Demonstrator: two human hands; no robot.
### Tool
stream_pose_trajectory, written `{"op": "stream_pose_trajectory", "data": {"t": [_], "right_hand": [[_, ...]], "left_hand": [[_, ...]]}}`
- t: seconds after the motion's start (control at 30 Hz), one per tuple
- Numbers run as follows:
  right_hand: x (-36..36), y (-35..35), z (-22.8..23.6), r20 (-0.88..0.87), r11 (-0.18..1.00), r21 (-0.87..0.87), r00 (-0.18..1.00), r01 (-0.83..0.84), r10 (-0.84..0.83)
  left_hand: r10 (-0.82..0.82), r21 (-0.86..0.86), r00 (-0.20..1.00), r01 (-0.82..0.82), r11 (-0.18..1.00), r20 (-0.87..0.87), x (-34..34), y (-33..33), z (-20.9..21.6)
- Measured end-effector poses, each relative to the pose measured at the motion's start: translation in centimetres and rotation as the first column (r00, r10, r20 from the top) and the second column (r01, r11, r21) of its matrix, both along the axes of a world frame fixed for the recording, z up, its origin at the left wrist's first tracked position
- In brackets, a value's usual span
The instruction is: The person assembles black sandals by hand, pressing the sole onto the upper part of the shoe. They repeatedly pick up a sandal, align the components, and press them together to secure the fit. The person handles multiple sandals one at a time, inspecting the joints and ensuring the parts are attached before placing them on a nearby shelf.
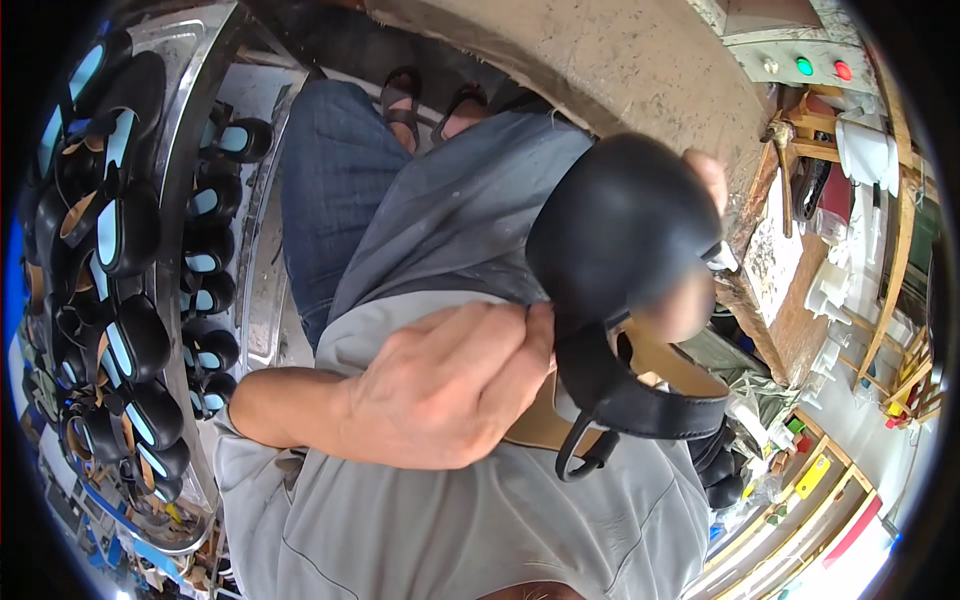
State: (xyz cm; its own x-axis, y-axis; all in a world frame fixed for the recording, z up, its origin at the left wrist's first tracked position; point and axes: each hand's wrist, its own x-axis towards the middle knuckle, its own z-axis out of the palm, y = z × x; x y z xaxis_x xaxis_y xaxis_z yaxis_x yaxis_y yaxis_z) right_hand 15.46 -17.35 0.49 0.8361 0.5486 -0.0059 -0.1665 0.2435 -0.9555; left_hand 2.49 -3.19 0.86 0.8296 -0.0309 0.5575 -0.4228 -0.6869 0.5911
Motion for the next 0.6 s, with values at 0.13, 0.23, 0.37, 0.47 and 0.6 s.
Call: {"op": "stream_pose_trajectory", "data": {"t": [0.13, 0.23, 0.37, 0.47, 0.6], "right_hand": [[-0.1, -0.1, -0.4, 0.033, 1.000, 0.009, 0.999, 0.011, -0.011], [-0.4, 0.5, -0.3, 0.119, 0.998, 0.059, 0.993, 0.010, -0.017], [0.7, 0.2, 1.2, 0.182, 0.993, -0.114, 0.982, -0.030, 0.051], [1.4, 1.2, 0.1, 0.105, 0.965, -0.256, 0.990, -0.062, 0.091], [1.4, 1.7, -0.9, -0.052, 0.991, -0.093, 0.994, -0.097, 0.093]], "left_hand": [[-0.011, 0.059, 1.000, 0.013, 0.998, -0.029, 0.1, -0.1, 0.5], [-0.028, 0.007, 0.975, 0.030, 1.000, -0.221, 0.3, 0.4, 0.9], [-0.106, -0.154, 0.935, 0.056, 0.986, -0.340, 2.1, 1.7, 1.5], [-0.309, -0.601, 0.712, -0.197, 0.775, -0.631, 2.2, 2.0, -0.5], [-0.522, -0.852, 0.673, -0.396, 0.343, -0.523, 1.9, 2.9, -1.1]]}}
